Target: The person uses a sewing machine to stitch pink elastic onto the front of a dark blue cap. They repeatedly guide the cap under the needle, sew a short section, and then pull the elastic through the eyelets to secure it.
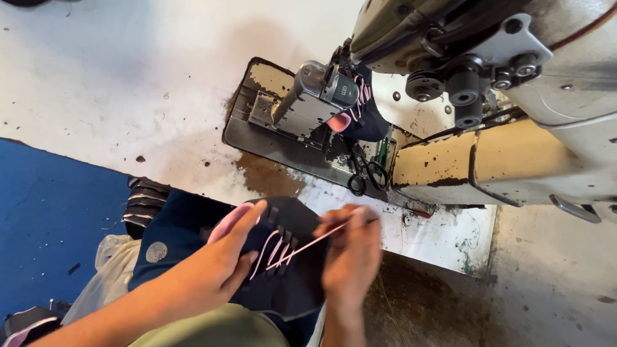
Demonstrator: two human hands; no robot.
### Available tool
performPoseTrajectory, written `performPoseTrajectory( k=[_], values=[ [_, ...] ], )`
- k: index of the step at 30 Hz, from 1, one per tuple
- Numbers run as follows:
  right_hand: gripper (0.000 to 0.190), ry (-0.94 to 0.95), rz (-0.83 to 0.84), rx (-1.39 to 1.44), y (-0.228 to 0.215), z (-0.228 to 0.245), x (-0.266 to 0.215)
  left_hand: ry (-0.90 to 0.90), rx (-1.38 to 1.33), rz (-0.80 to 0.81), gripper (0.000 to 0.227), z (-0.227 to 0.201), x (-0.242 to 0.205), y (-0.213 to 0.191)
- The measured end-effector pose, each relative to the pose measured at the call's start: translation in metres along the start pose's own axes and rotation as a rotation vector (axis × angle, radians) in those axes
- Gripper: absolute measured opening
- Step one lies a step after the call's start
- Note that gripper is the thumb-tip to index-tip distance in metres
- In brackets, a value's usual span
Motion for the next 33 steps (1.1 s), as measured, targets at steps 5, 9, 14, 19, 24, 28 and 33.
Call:
performPoseTrajectory(
  k=[5, 9, 14, 19, 24, 28, 33],
  values=[
    [0.010, 0.148, -0.025, 0.238, -0.009, -0.017, 0.005, -0.034, -0.059, 0.004, 0.074, -0.005, 0.002, -0.009],
    [0.014, 0.261, 0.207, -0.066, 0.014, -0.017, -0.009, -0.080, -0.262, 0.015, 0.069, 0.000, 0.003, -0.007],
    [0.015, 0.233, 0.196, -0.239, 0.023, 0.003, -0.010, -0.088, -0.719, -0.156, 0.043, 0.009, 0.010, 0.017],
    [0.012, 0.283, 0.132, -0.419, 0.031, 0.019, -0.014, -0.007, -0.642, -0.274, 0.023, 0.015, 0.010, 0.025],
    [0.011, 0.317, 0.161, -0.546, 0.035, 0.026, -0.013, -0.031, -0.462, -0.314, 0.027, 0.007, 0.011, 0.012],
    [0.012, 0.259, 0.226, -0.637, 0.044, 0.037, -0.012, -0.041, -0.277, -0.239, 0.030, -0.001, 0.012, 0.004],
    [0.011, 0.260, 0.175, -0.602, 0.040, 0.034, -0.014, -0.035, -0.286, -0.237, 0.032, -0.006, 0.013, 0.002]
  ],
)
Point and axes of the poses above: each hand's wrist, its own x-axis towards the middle knuckle, its own y-axis out of the palm, z = x × y, the point moved 2 cm from there along x, towards the middle knuckle, and after that the axes turned 4 degrees about z, right-handed, at the moved point
